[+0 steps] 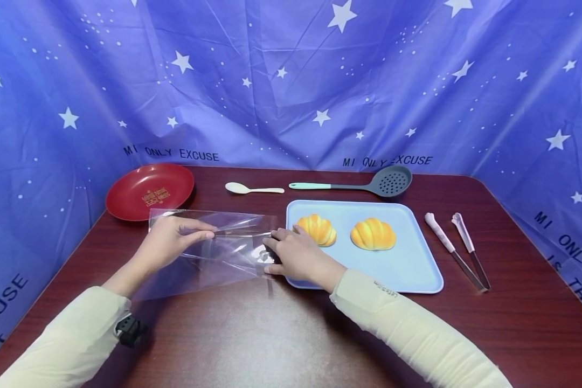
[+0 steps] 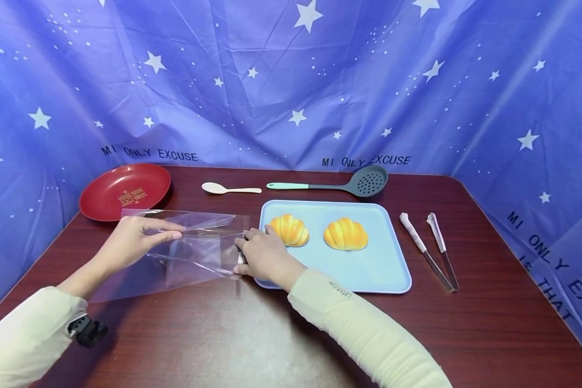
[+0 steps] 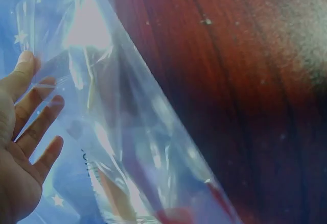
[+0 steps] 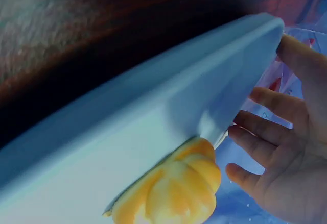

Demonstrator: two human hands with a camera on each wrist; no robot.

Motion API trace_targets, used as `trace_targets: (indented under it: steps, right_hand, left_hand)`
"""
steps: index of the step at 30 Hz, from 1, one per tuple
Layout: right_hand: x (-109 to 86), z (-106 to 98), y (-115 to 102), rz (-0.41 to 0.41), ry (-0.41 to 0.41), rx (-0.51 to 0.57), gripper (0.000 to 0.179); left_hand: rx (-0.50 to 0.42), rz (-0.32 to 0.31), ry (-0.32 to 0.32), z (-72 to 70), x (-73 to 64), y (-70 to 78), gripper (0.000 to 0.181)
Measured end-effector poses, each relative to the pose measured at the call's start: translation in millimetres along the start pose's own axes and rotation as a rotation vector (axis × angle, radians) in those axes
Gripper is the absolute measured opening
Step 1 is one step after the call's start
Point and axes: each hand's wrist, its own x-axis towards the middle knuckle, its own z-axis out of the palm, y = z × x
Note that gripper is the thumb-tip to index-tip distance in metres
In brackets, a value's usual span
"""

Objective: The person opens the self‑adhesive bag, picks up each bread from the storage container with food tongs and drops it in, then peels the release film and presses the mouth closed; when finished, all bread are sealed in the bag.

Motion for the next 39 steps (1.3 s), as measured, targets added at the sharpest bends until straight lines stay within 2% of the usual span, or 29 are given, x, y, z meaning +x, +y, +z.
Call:
trace_targets:
  steps: [4,9,14,19,22,27,32,39]
  right_hand:
    - [-2.5,-4,5,-0.056,0.091,0.047,0.058]
    - [-9.0,-8,15,-0.123,0.224,0.104,0.046]
    - [-24.6,-16,25,-0.172,0.363,0.144,0.036]
    - [-44.6,-25,39,-0.188,0.471,0.163,0.032]
    - [-60.0,-30,50,-0.164,0.521,0.193,0.033]
    - [-87.3,-36,73,-0.077,0.614,0.213,0.033]
    - [-114.5,-38,99,-0.005,0.728,0.238,0.032]
    - [-153.9,-34,136,0.160,0.840,0.222,0.036]
  left_hand:
    - [-0.018,-0.028,0.006,2.2,-2.5,-2.0,0.021]
    - [-0.010,-0.045,0.049,5.3,-4.4,-4.2,0.020]
    - [-0.014,-0.051,0.081,7.4,-5.3,-5.8,0.021]
    - [-0.022,-0.056,0.072,8.3,-6.1,-6.2,0.022]
    - [-0.023,-0.052,0.065,8.6,-6.6,-5.7,0.022]
    - [-0.010,-0.031,0.075,9.4,-7.2,-5.0,0.023]
    - [-0.020,-0.043,0.065,8.3,-8.4,-4.5,0.023]
    - [-0.035,-0.064,0.044,8.6,-8.0,-4.1,0.024]
